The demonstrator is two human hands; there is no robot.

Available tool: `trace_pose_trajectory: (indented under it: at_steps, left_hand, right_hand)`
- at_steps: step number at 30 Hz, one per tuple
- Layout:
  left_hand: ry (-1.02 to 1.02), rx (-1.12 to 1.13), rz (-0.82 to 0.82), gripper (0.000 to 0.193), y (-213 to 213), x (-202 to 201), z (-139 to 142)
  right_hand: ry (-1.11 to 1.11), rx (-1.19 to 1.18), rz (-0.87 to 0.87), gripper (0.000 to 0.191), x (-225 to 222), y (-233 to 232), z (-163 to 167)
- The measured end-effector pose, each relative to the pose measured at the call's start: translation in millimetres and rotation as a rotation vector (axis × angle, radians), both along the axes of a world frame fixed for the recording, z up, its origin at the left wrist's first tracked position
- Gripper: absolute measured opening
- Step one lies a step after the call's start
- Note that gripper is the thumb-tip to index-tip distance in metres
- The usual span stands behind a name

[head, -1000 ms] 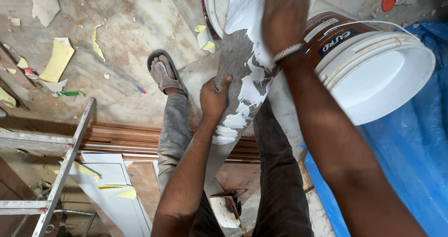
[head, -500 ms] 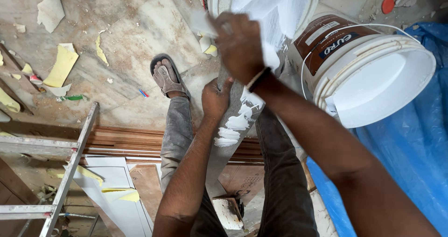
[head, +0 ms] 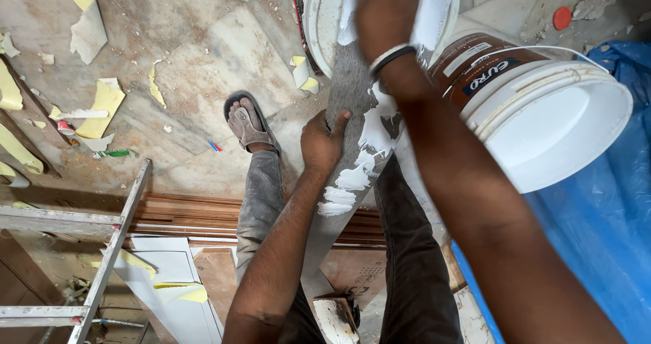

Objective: The person applies white adhesive to a long grey wood-like plank using a putty knife and then spreads it using a rectangular scraper.

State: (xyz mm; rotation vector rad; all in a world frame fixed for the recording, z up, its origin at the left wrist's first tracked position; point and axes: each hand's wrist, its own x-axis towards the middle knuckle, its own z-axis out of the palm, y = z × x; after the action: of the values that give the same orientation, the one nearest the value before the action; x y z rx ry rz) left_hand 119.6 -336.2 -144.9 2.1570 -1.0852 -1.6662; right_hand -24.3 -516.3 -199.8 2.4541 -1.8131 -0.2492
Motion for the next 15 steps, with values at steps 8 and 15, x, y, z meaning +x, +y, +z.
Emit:
trace_pose_trajectory:
  at_steps: [8,15]
  left_hand:
    - [0.017,0.061,0.014,0.041,-9,10,-11]
    - [0.08,-0.058,0.041,0.043,-30,7,-4]
  right_hand:
    - [-0.493,0.17,-0.049,0.031,54,40,41]
    - [-0.369,0.111,-0.231,0.033,-81,7,1]
